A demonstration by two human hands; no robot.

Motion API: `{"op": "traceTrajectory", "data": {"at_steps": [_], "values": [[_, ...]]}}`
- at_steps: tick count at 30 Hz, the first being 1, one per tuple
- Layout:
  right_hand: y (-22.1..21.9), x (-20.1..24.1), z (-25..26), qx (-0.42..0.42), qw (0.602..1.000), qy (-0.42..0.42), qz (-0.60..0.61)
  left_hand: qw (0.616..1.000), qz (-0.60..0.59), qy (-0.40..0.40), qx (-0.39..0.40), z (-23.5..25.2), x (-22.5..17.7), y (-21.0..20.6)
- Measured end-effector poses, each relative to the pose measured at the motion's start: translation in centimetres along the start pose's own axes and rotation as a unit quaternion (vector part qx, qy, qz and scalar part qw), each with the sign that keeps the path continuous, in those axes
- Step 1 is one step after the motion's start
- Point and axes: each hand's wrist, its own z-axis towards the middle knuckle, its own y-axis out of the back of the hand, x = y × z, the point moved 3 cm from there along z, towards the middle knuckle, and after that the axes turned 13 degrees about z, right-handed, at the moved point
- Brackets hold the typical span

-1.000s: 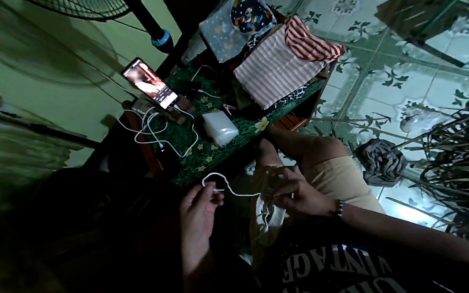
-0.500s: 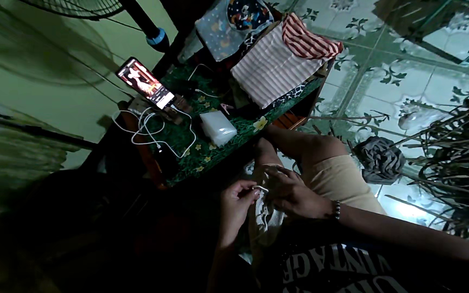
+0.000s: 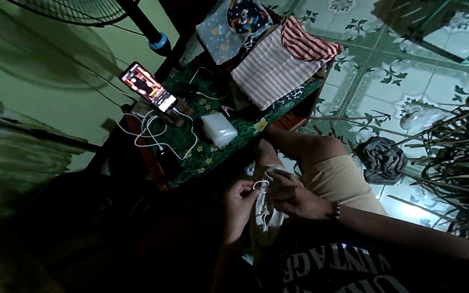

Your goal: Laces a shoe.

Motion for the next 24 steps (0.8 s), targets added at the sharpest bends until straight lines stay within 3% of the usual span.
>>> {"op": "traceTrajectory", "data": {"at_steps": [24], "values": [[0.17,-0.17,-0.36,-0.008,1.0,0.0,0.008,0.996,0.064,-0.055,-0.012,0.3,-0.68,-0.66]]}}
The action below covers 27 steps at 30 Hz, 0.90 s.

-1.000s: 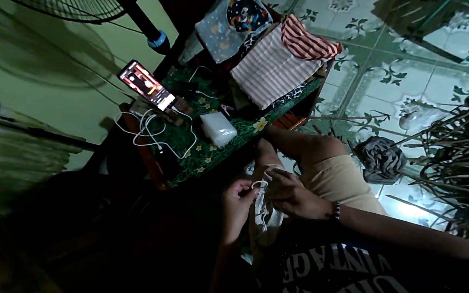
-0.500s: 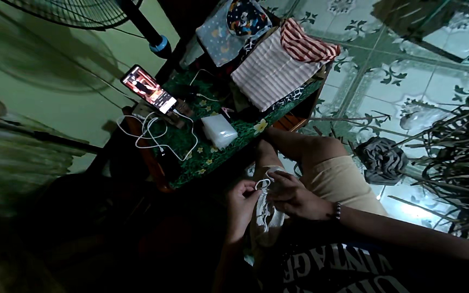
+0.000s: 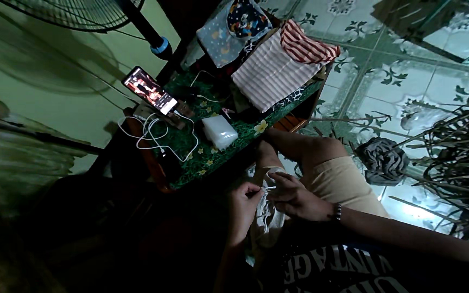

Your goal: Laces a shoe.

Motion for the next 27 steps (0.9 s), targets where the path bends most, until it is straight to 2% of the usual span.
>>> {"op": "traceTrajectory", "data": {"at_steps": [12,18,23,27], "values": [[0.0,-0.2,0.0,-0.013,1.0,0.003,0.014,0.995,-0.056,0.072,0.043,0.4,1.0,-0.5],[0.2,-0.3,0.6,-0.045,0.999,0.026,-0.002,0.996,-0.052,0.064,0.04,0.3,1.4,-0.9],[0.9,0.2,2.0,-0.096,0.994,0.001,-0.049,0.998,-0.013,0.05,0.041,-0.1,0.7,-0.8],[0.7,1.1,3.5,-0.078,0.992,0.086,-0.055,0.999,0.014,0.041,0.022,-0.2,0.4,-0.8]]}}
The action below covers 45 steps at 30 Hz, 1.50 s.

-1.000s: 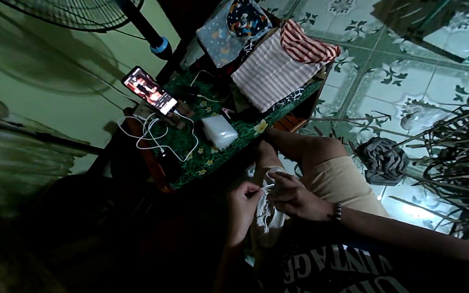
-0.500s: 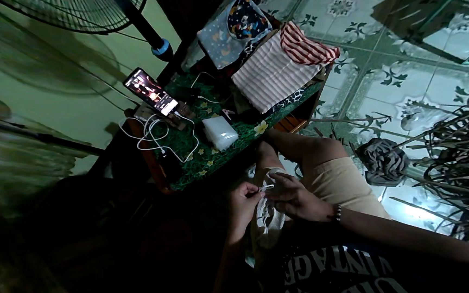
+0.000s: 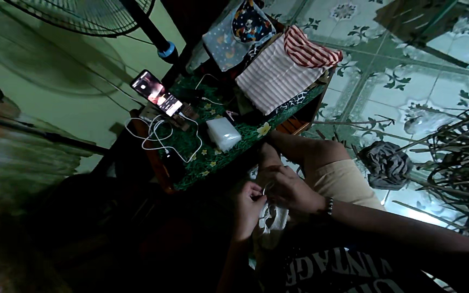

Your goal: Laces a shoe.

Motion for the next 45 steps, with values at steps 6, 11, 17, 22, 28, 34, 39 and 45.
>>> {"op": "traceTrajectory", "data": {"at_steps": [6,11,17,22,28,34,39,45], "values": [[-1.0,0.6,1.4,0.065,0.997,0.024,0.018,0.998,0.066,-0.001,-0.021,-0.1,-0.1,0.2],[-1.0,0.0,1.8,0.09,0.995,-0.005,0.043,0.997,0.065,-0.006,-0.028,-0.5,-0.2,0.2],[-0.4,0.4,2.5,0.138,0.987,-0.055,0.055,0.997,0.075,-0.011,-0.022,-0.7,-0.3,0.0],[-0.4,-0.2,3.0,0.163,0.984,-0.057,0.05,0.998,0.033,-0.035,-0.028,-1.0,0.2,-0.3],[-0.4,0.2,2.8,0.175,0.981,-0.077,0.046,0.997,0.068,-0.045,0.001,-2.0,-0.3,0.2],[-0.4,-0.1,2.8,0.173,0.979,-0.084,0.064,0.993,0.104,-0.062,-0.011,-2.3,0.0,-0.2],[-0.2,-0.3,2.9,0.177,0.972,-0.114,0.1,0.991,0.126,-0.052,-0.01,-2.5,-0.4,0.0],[-0.1,-0.7,3.3,0.154,0.966,-0.142,0.148,0.991,0.123,-0.042,-0.008,-2.8,-0.1,0.3]]}}
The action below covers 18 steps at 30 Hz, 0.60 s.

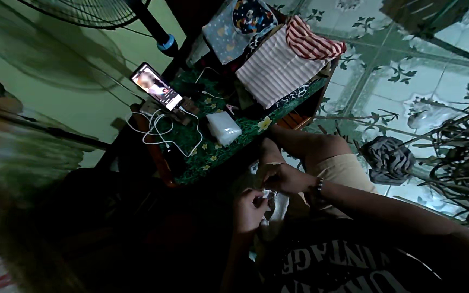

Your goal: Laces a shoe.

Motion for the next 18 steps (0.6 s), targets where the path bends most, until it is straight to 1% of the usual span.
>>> {"op": "traceTrajectory", "data": {"at_steps": [4,7,13,16,18], "values": [[0.0,-0.2,0.2,-0.001,1.0,0.005,0.01,1.0,-0.008,-0.004,-0.025,-0.2,0.2,-0.1],[0.1,0.1,0.2,0.009,1.0,-0.003,0.001,0.996,-0.059,-0.004,-0.059,-0.3,0.8,-0.5],[-0.2,-0.2,0.4,0.014,0.999,0.025,-0.028,0.982,-0.181,0.044,-0.036,-0.2,1.7,-0.8],[-0.3,-0.1,0.4,0.013,0.999,0.027,-0.027,0.979,-0.197,0.041,-0.039,-0.3,1.8,-0.8],[-0.3,0.0,0.4,0.015,0.999,0.026,-0.023,0.979,-0.193,0.019,-0.055,-0.4,1.9,-1.0]]}}
